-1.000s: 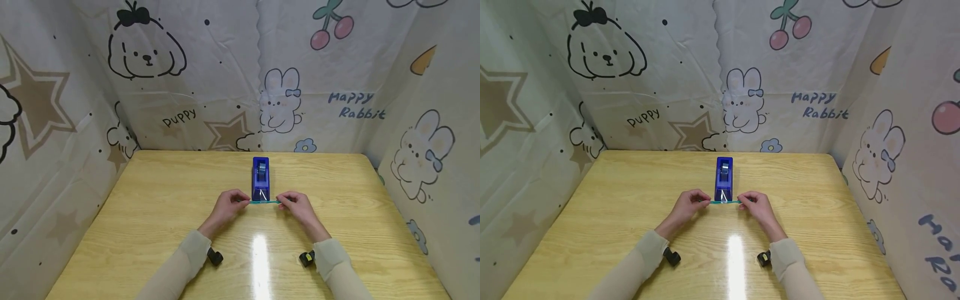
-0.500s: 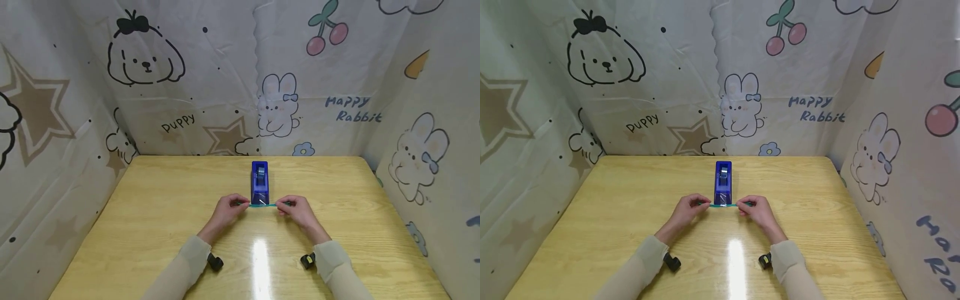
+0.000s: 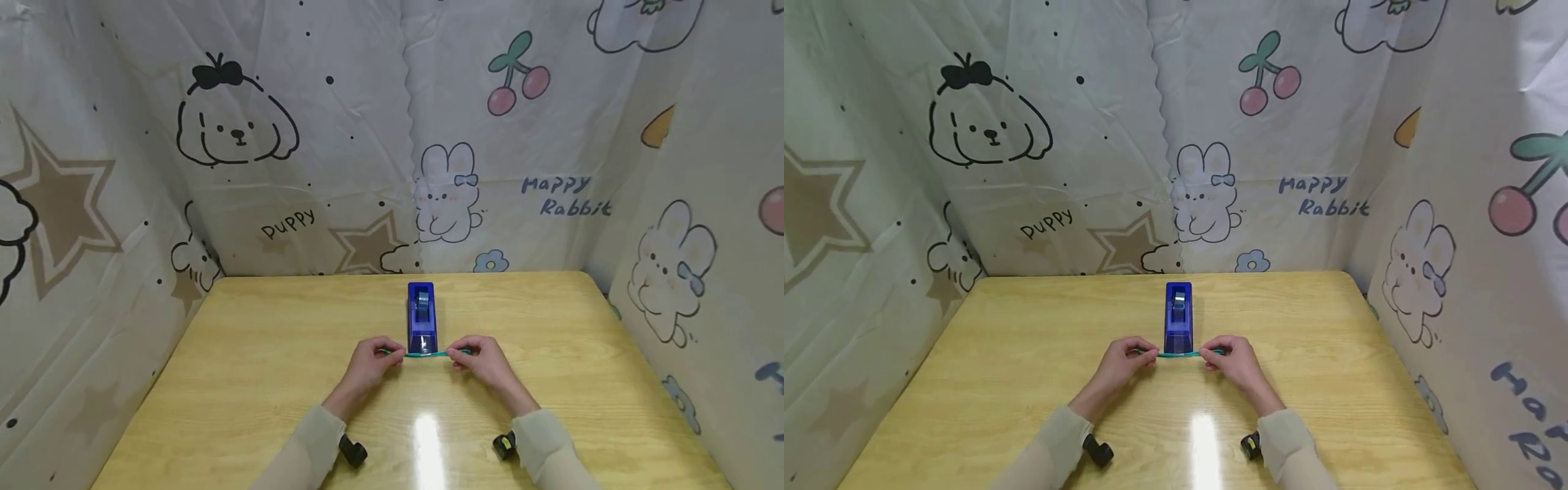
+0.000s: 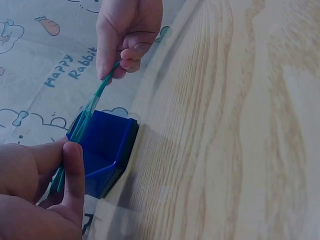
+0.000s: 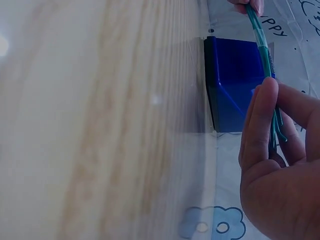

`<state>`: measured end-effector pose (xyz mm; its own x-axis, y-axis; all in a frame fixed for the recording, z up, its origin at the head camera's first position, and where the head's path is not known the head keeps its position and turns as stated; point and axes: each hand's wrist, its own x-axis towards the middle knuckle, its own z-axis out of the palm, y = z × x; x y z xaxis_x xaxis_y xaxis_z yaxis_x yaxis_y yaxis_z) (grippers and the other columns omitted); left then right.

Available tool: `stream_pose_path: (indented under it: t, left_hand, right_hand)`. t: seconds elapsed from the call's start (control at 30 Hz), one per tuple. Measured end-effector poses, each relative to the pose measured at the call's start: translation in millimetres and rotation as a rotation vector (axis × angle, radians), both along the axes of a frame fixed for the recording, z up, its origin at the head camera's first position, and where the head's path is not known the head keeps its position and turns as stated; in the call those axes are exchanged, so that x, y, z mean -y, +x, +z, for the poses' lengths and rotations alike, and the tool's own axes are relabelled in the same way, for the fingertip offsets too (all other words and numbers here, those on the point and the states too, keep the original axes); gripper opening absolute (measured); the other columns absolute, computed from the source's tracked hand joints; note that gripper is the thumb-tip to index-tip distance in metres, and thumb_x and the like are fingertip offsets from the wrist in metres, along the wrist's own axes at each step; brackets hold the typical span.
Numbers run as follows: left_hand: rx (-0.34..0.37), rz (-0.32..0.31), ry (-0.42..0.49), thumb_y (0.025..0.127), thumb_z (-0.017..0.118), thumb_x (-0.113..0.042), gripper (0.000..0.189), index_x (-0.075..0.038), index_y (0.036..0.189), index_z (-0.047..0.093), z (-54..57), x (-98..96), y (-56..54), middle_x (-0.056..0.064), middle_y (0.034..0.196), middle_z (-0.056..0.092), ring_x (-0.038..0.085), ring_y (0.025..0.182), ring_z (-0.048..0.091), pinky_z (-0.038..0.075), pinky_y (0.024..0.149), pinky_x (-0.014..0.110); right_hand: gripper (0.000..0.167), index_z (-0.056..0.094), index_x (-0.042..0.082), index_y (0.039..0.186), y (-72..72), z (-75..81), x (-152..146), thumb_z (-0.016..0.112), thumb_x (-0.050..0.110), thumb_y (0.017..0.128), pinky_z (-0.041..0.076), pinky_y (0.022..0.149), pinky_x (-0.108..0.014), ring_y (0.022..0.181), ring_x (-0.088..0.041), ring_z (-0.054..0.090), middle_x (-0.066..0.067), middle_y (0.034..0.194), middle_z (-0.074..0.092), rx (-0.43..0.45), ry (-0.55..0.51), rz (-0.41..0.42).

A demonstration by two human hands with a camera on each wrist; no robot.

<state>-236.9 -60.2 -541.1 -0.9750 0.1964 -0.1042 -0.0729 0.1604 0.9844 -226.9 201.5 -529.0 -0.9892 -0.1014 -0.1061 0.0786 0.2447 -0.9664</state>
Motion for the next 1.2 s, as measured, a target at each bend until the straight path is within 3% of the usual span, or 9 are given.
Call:
stream_pose_path:
  t: [0.2,0.4,0.63,0.8,0.97,1.2]
  left_hand:
    - [-0.051,-0.009,-0.043,0.094,0.076,-0.007,0.006,-0.004,0.099,0.077,0.9,1.6,1.7,0.008,0.098,0.072,0.014,0.081,0.066,0.058,0.074,0.027]
    - [-0.103,-0.011,-0.112,0.093,0.077,-0.007,0.004,-0.005,0.096,0.078,-2.9,2.7,10.9,0.005,0.094,0.073,0.013,0.082,0.063,0.055,0.073,0.024]
    - [-0.151,-0.023,-0.122,0.094,0.077,-0.010,0.005,-0.006,0.096,0.079,0.8,3.9,4.2,0.004,0.094,0.074,0.013,0.084,0.063,0.055,0.074,0.023]
    - [-0.165,-0.030,-0.126,0.092,0.079,-0.011,0.005,-0.006,0.095,0.079,-2.8,2.9,1.8,0.003,0.095,0.074,0.012,0.084,0.064,0.054,0.074,0.024]
    - [-0.152,-0.020,-0.096,0.092,0.080,-0.011,0.006,-0.006,0.094,0.079,-8.2,2.1,2.3,0.004,0.095,0.075,0.012,0.084,0.064,0.054,0.075,0.025]
    - [-0.069,0.017,-0.048,0.098,0.074,-0.017,0.010,-0.009,0.102,0.076,-0.6,1.4,-1.2,0.007,0.100,0.072,0.018,0.083,0.067,0.058,0.078,0.029]
  right_hand:
    - [0.016,0.074,-0.008,0.102,-1.9,-1.4,2,0.069,0.007,0.100,0.061,0.066,-0.029,0.068,-0.014,0.068,-0.017,0.088,0.073,0.003,0.012,-0.014]
    - [0.016,0.074,-0.008,0.103,1.8,-8.6,1,0.070,0.007,0.099,0.061,0.065,-0.029,0.067,-0.015,0.067,-0.016,0.086,0.073,0.048,0.008,-0.002]
    - [0.020,0.074,-0.006,0.101,-3.6,-1.2,2,0.067,0.013,0.102,0.059,0.063,-0.026,0.067,-0.014,0.064,-0.009,0.079,0.069,0.092,0.001,-0.020]
    - [0.027,0.069,-0.011,0.098,-5.2,-3.1,-2,0.066,0.016,0.103,0.055,0.059,-0.025,0.061,-0.012,0.059,-0.002,0.069,0.062,0.145,-0.044,0.001]
    - [0.020,0.072,-0.008,0.099,-5.6,-6.7,-4,0.068,0.011,0.100,0.057,0.063,-0.025,0.065,-0.011,0.064,-0.003,0.074,0.067,0.177,-0.074,-0.013]
    - [0.020,0.072,-0.009,0.109,-9.5,-0.1,0,0.070,0.009,0.099,0.061,0.066,-0.028,0.072,-0.013,0.072,-0.013,0.088,0.074,0.163,-0.113,-0.040]
